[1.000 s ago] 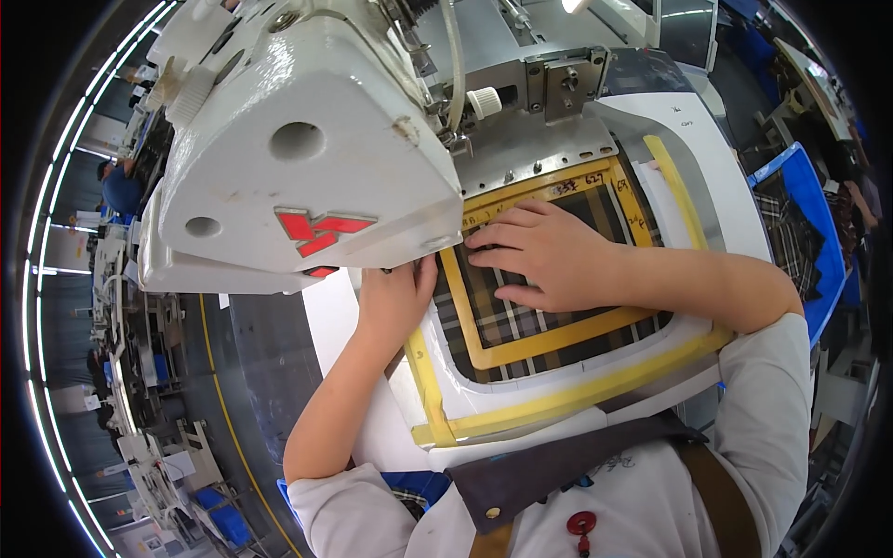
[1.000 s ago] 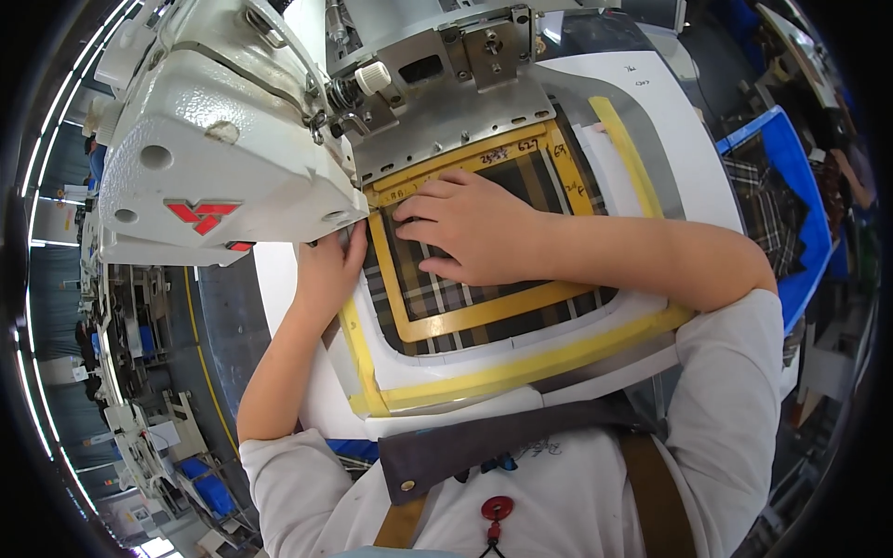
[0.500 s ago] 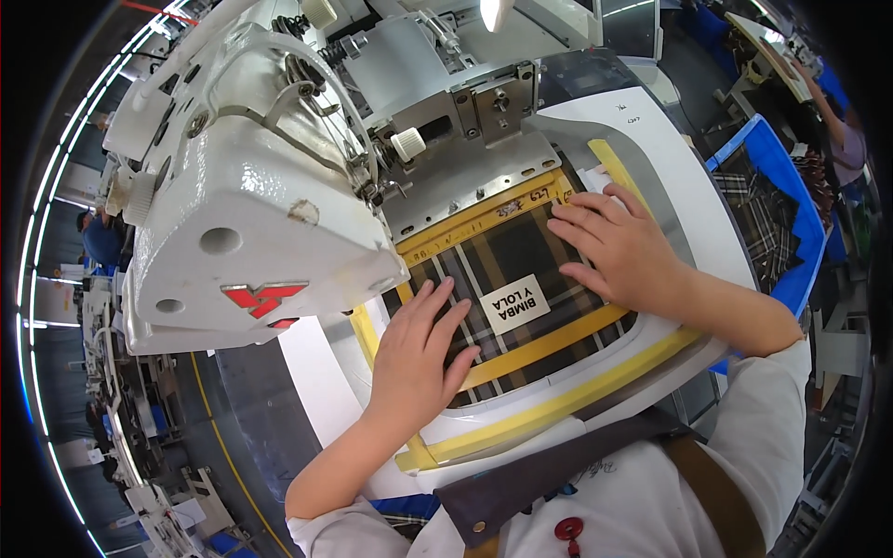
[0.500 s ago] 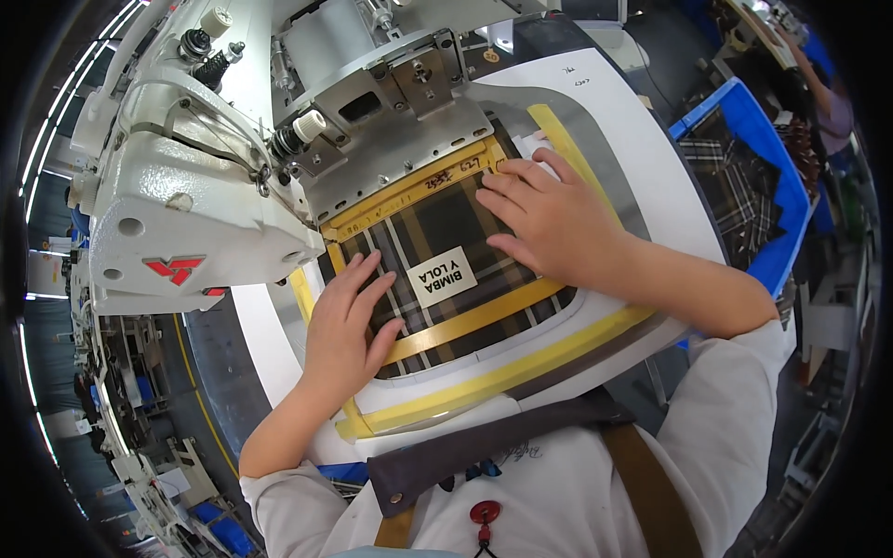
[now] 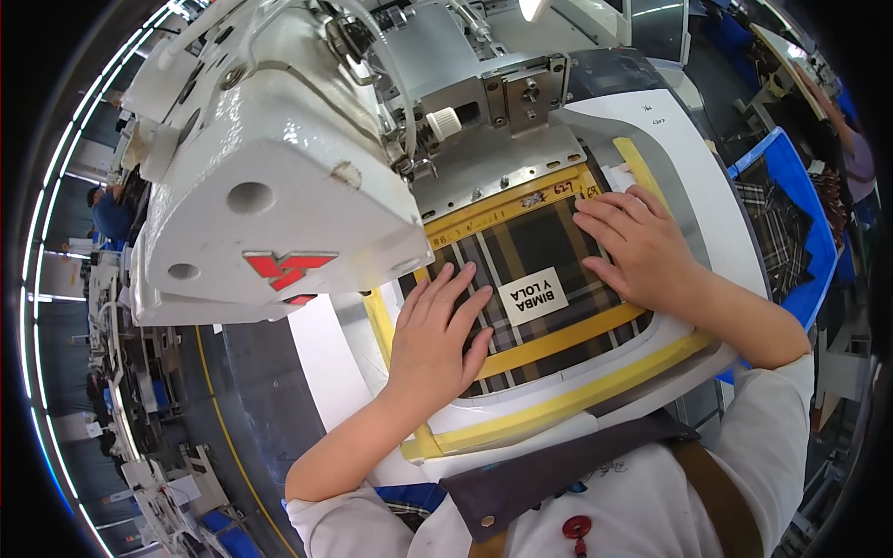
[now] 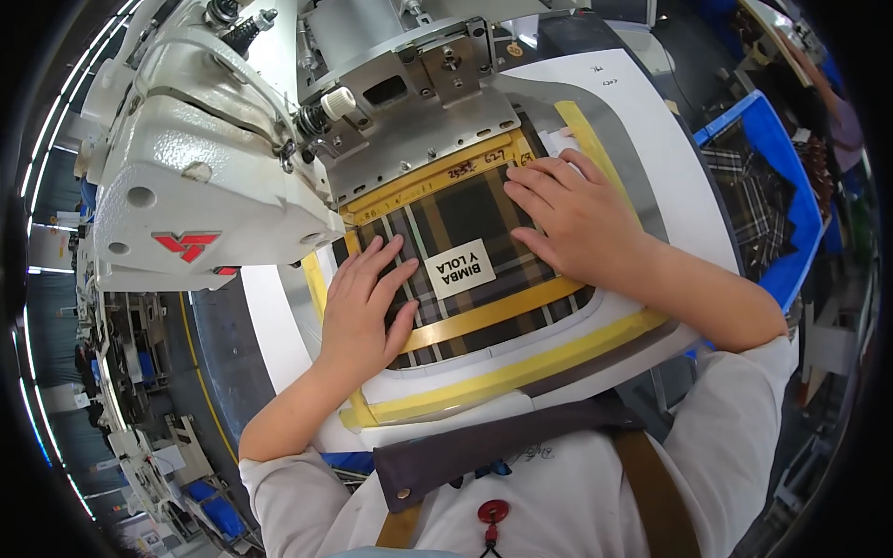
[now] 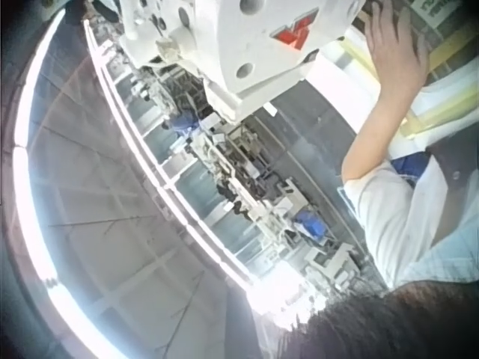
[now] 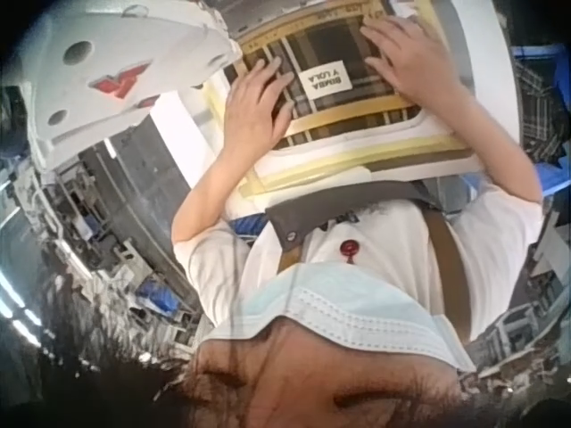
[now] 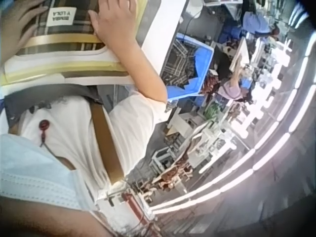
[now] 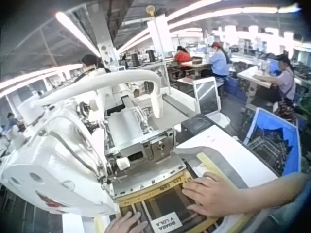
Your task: Sewing and assembling pieces of a plaid leather or fabric product using an industrial sewing machine.
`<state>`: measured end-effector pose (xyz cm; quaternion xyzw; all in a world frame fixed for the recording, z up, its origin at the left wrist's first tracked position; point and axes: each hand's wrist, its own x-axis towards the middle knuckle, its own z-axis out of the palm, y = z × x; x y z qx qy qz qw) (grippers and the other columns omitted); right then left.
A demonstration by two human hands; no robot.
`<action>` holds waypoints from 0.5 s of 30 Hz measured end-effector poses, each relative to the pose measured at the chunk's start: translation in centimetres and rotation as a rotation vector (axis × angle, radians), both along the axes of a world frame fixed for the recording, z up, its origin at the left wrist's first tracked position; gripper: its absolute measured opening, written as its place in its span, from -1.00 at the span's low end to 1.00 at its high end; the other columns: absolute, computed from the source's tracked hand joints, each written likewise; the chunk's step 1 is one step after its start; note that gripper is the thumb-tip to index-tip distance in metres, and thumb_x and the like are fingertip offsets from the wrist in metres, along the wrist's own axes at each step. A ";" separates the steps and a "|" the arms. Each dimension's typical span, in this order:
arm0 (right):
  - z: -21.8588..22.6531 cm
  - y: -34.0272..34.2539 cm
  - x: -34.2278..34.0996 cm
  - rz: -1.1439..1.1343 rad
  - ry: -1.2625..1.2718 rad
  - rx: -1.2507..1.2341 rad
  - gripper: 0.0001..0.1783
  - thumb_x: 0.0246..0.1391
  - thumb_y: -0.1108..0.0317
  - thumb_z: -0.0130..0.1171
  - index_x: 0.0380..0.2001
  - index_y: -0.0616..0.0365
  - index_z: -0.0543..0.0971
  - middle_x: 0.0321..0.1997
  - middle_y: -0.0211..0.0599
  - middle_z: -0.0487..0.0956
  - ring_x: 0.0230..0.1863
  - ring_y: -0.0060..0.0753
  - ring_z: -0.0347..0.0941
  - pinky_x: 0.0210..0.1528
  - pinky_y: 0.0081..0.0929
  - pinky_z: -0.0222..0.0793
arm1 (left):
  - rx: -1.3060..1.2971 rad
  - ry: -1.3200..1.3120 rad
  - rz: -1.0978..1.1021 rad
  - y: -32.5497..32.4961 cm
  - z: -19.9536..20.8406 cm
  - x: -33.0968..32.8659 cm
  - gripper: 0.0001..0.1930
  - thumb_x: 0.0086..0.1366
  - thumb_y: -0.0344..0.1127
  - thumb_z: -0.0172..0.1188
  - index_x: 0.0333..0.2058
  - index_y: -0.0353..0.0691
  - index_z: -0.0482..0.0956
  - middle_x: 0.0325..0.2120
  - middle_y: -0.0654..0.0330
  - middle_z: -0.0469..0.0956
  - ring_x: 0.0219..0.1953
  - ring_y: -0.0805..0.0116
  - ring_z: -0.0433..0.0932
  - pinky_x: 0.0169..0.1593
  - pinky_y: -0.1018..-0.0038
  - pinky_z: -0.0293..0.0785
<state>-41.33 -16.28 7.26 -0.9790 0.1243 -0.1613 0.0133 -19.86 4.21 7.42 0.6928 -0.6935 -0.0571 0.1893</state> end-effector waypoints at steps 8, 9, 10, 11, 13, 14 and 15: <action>-0.4 0.1 0.2 0.038 -0.020 0.032 -0.54 0.02 0.22 0.23 -0.04 0.23 0.52 0.10 -0.20 0.48 0.15 -0.21 0.33 0.26 -0.19 0.15 | 0.000 -0.021 0.009 0.3 -0.3 0.0 -0.56 0.15 -0.29 0.21 0.04 -0.12 0.45 0.18 0.11 0.33 0.25 0.06 0.28 0.30 0.12 0.13; -0.4 0.0 0.2 0.039 -0.021 0.030 -0.54 0.01 0.22 0.23 -0.04 0.24 0.52 0.10 -0.20 0.49 0.15 -0.21 0.33 0.26 -0.19 0.15 | 0.000 -0.020 0.007 0.2 -0.3 0.0 -0.56 0.15 -0.29 0.21 0.04 -0.12 0.45 0.18 0.11 0.33 0.25 0.06 0.28 0.30 0.12 0.13; -0.4 0.0 0.2 0.037 -0.021 0.031 -0.54 0.01 0.22 0.23 -0.04 0.24 0.52 0.10 -0.20 0.49 0.15 -0.21 0.33 0.26 -0.19 0.15 | 0.005 0.003 0.013 0.3 -0.3 0.1 -0.56 0.14 -0.31 0.21 0.04 -0.12 0.46 0.18 0.11 0.33 0.25 0.04 0.28 0.31 0.09 0.11; -0.5 0.0 0.2 0.043 -0.029 0.022 -0.55 0.01 0.21 0.23 -0.05 0.24 0.53 0.10 -0.20 0.49 0.14 -0.21 0.33 0.25 -0.20 0.16 | 0.011 0.027 0.016 0.3 -0.3 0.1 -0.56 0.13 -0.33 0.21 0.03 -0.12 0.47 0.19 0.11 0.34 0.26 0.01 0.28 0.31 0.07 0.10; -0.6 0.0 0.3 0.045 -0.036 0.015 -0.55 0.01 0.21 0.23 -0.06 0.24 0.53 0.09 -0.20 0.49 0.14 -0.21 0.34 0.25 -0.20 0.16 | 0.006 0.029 0.019 0.3 -0.3 0.1 -0.56 0.12 -0.33 0.21 0.03 -0.12 0.47 0.19 0.11 0.34 0.26 0.02 0.28 0.31 0.07 0.10; -0.7 0.0 0.3 0.050 -0.043 0.012 -0.55 0.01 0.20 0.24 -0.06 0.24 0.54 0.09 -0.20 0.50 0.13 -0.21 0.34 0.25 -0.21 0.16 | -0.001 0.029 0.026 0.4 -0.3 0.2 -0.56 0.11 -0.34 0.21 0.02 -0.12 0.47 0.18 0.11 0.35 0.26 0.02 0.28 0.31 0.07 0.10; -0.8 0.0 0.4 0.055 -0.050 0.009 -0.55 0.01 0.19 0.24 -0.07 0.24 0.54 0.08 -0.20 0.50 0.13 -0.22 0.35 0.24 -0.21 0.17 | -0.001 0.029 0.022 0.4 -0.3 0.3 -0.56 0.11 -0.34 0.21 0.02 -0.12 0.47 0.18 0.11 0.35 0.26 0.02 0.28 0.31 0.07 0.10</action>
